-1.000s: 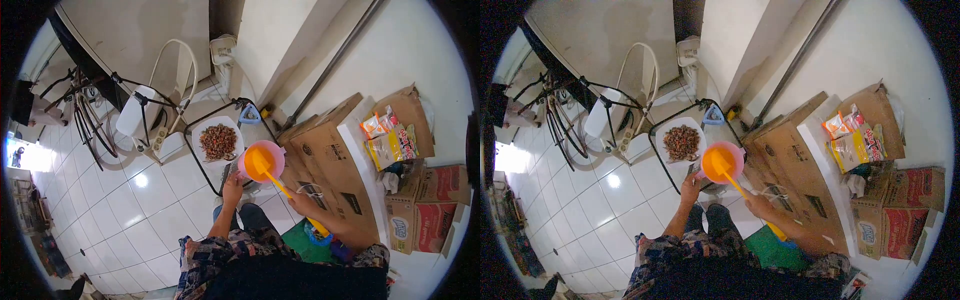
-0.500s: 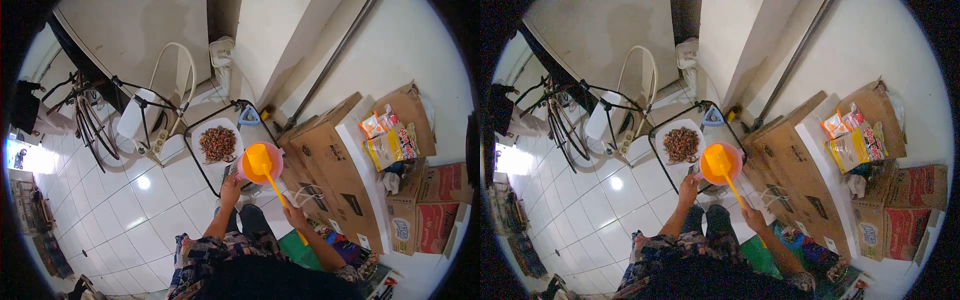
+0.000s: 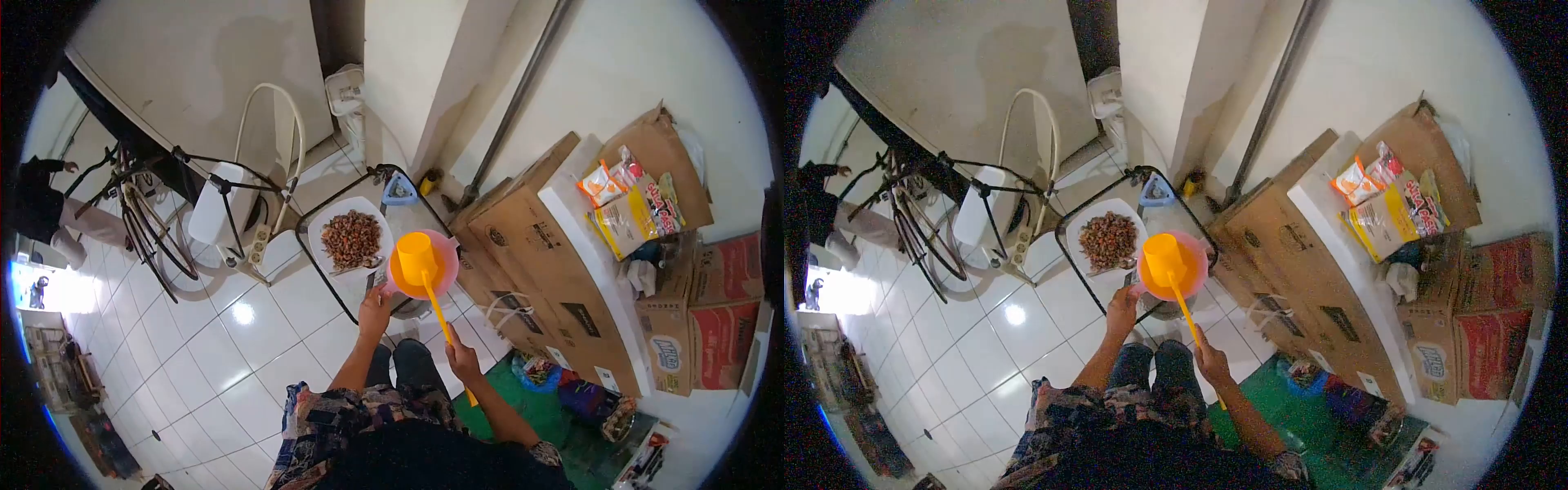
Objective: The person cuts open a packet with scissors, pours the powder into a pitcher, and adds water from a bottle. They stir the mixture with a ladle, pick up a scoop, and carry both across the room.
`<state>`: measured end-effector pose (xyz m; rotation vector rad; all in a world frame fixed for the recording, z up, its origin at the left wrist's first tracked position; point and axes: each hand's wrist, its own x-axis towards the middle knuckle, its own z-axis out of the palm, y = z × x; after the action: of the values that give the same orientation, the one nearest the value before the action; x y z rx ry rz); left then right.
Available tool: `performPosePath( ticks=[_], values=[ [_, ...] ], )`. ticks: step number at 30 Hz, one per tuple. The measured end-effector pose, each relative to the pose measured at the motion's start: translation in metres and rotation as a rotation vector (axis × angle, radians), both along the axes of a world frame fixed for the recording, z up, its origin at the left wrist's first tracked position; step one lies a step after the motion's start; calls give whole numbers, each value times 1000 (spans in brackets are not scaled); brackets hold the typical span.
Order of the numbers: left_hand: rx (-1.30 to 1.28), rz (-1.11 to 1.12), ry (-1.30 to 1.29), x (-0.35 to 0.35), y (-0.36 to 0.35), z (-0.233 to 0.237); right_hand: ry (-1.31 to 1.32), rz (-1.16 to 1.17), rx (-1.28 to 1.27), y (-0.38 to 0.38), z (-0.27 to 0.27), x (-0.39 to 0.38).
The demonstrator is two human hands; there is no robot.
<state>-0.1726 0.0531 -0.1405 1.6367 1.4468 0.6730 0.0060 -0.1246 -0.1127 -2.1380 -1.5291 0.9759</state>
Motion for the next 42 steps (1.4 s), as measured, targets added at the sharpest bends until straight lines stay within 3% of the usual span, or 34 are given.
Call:
performPosePath(
  ticks=[9,14,35,37,38,42],
  values=[
    [109,-31,-36,-2,2,-11,1,-92,195,-1,-3,-12],
    [-26,-20,-18,-1,3,-8,-40,-113,106,-3,2,-17],
    [52,-63,-12,-4,4,-17,-143,-136,155,-12,-10,-15],
    [76,-108,-70,-3,9,-21,-67,-124,306,-9,0,-14],
    [29,-84,-50,-2,8,-20,-36,-141,171,-7,7,-13],
    [10,-85,45,-5,6,-11,-90,-105,212,-10,-7,-11]
  ],
)
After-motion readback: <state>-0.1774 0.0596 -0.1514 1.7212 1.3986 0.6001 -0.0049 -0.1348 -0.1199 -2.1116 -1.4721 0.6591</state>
